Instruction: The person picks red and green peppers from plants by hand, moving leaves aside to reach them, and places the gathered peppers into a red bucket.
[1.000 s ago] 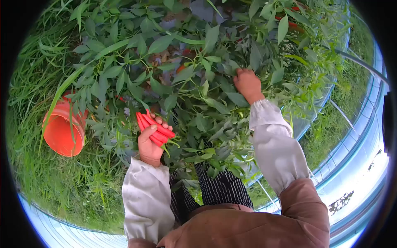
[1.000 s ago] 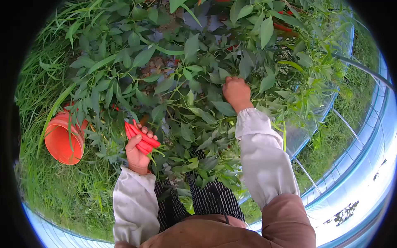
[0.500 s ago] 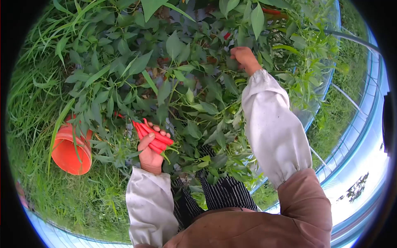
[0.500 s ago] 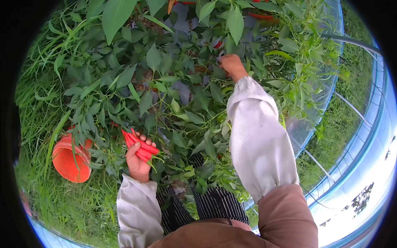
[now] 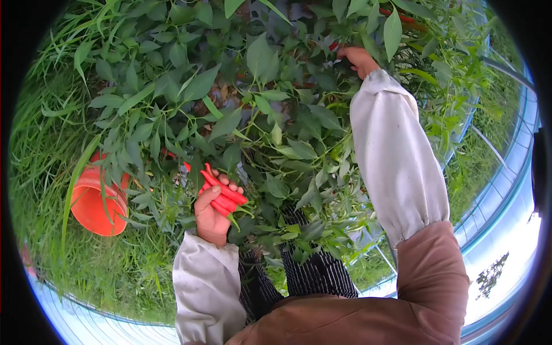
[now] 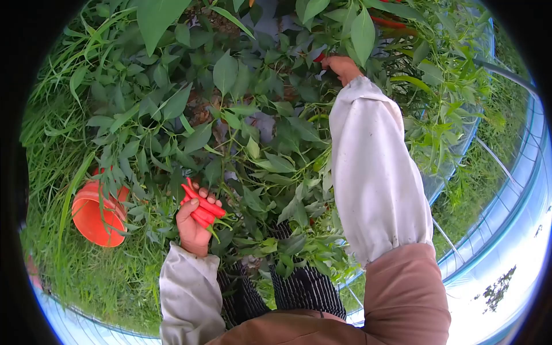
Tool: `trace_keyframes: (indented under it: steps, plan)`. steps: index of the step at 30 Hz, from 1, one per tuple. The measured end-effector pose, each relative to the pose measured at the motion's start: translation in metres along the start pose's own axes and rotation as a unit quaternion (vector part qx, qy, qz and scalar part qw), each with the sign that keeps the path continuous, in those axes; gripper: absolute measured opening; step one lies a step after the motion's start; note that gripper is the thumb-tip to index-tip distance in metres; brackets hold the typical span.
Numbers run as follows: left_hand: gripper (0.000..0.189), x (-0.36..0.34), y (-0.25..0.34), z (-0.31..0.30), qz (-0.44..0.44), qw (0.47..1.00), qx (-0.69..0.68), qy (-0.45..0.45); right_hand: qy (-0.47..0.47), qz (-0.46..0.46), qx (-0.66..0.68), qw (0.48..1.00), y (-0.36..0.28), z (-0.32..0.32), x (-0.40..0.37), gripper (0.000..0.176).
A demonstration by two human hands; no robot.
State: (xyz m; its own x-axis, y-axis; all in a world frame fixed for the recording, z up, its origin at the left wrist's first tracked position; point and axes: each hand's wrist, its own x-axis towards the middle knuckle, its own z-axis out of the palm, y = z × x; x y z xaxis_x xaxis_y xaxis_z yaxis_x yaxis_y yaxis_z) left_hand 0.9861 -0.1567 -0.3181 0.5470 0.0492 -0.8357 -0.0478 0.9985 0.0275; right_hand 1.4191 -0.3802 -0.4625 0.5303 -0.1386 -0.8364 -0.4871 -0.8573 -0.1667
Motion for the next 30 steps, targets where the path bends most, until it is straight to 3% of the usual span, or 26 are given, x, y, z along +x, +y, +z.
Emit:
trace_keyframes:
  steps: [1, 3, 5, 6, 7, 9, 10, 12, 13, 15, 16, 17, 18, 19, 20, 21, 23, 24, 25, 27, 28, 30]
  plan:
    - [0.038, 0.0, 0.0, 0.002, 0.0, 1.0, 0.004, -0.002, -0.001, 0.001, 0.0, 1.0, 0.004, -0.001, -0.009, 0.029]
    - [0.038, 0.0, 0.001, 0.005, -0.002, 1.0, 0.008, -0.005, 0.031, -0.134, 0.123, 0.983, 0.019, -0.005, -0.036, 0.031]
    - [0.039, 0.001, -0.002, 0.01, -0.009, 1.0, 0.017, -0.018, -0.072, -0.145, 0.355, 0.921, 0.053, -0.018, -0.051, 0.035]
    - [0.039, 0.003, -0.004, 0.013, -0.013, 1.0, 0.015, -0.022, -0.128, -0.088, 0.449, 0.88, 0.066, -0.023, -0.068, 0.043]
    - [0.039, 0.005, -0.005, 0.017, -0.023, 0.999, 0.019, -0.033, -0.123, -0.09, 0.449, 0.881, 0.087, -0.026, -0.074, 0.043]
    - [0.04, 0.007, -0.009, 0.025, -0.035, 0.998, 0.025, -0.044, -0.166, -0.212, 0.387, 0.882, 0.126, -0.025, -0.086, 0.052]
    - [0.039, 0.009, -0.012, 0.031, -0.049, 0.997, 0.035, -0.05, -0.165, -0.213, 0.389, 0.881, 0.137, -0.019, -0.094, 0.052]
    - [0.041, 0.015, -0.019, 0.045, -0.071, 0.994, 0.049, -0.07, -0.172, -0.277, 0.511, 0.795, 0.145, 0.005, -0.118, 0.048]
    - [0.041, 0.019, -0.022, 0.052, -0.074, 0.993, 0.055, -0.069, -0.169, -0.275, 0.516, 0.793, 0.145, 0.007, -0.122, 0.048]
    - [0.044, 0.032, -0.028, 0.071, -0.108, 0.984, 0.118, -0.076, -0.266, -0.265, 0.508, 0.775, 0.14, 0.001, -0.131, 0.05]
    - [0.047, 0.041, -0.03, 0.079, -0.122, 0.975, 0.156, -0.106, -0.215, -0.301, 0.436, 0.82, 0.171, 0.006, -0.106, 0.043]
    - [0.047, 0.051, -0.032, 0.094, -0.125, 0.973, 0.161, -0.106, -0.212, -0.301, 0.44, 0.819, 0.168, 0.002, -0.103, 0.043]
    - [0.051, 0.06, -0.034, 0.111, -0.121, 0.965, 0.187, -0.135, -0.152, -0.293, 0.223, 0.917, 0.158, -0.002, -0.106, 0.04]
    - [0.056, 0.069, -0.037, 0.127, -0.118, 0.956, 0.212, -0.165, -0.084, -0.266, -0.007, 0.96, 0.15, -0.002, -0.111, 0.037]
    - [0.06, 0.078, -0.041, 0.14, -0.098, 0.958, 0.213, -0.168, -0.097, -0.308, 0.182, 0.929, 0.143, 0.011, -0.12, 0.034]
    - [0.064, 0.089, -0.045, 0.153, -0.078, 0.959, 0.213, -0.173, -0.093, -0.307, 0.186, 0.929, 0.143, 0.018, -0.118, 0.034]
    - [0.063, 0.114, -0.052, 0.174, -0.062, 0.962, 0.21, -0.166, -0.165, -0.272, 0.355, 0.879, 0.145, 0.027, -0.111, 0.034]
    - [0.061, 0.128, -0.056, 0.178, -0.073, 0.961, 0.213, -0.16, -0.148, -0.336, 0.338, 0.866, 0.147, 0.037, -0.111, 0.039]
    - [0.058, 0.14, -0.06, 0.181, -0.083, 0.961, 0.216, -0.153, -0.144, -0.336, 0.34, 0.866, 0.151, 0.039, -0.112, 0.039]
    - [0.055, 0.148, -0.067, 0.182, -0.098, 0.958, 0.216, -0.159, -0.172, -0.198, 0.386, 0.884, 0.146, 0.032, -0.126, 0.04]
    - [0.055, 0.148, -0.069, 0.179, -0.107, 0.944, 0.253, -0.18, -0.145, -0.325, 0.271, 0.894, 0.16, 0.034, -0.113, 0.042]
    - [0.059, 0.14, -0.071, 0.178, -0.107, 0.922, 0.306, -0.213, -0.133, -0.296, 0.311, 0.893, 0.156, 0.032, -0.122, 0.041]
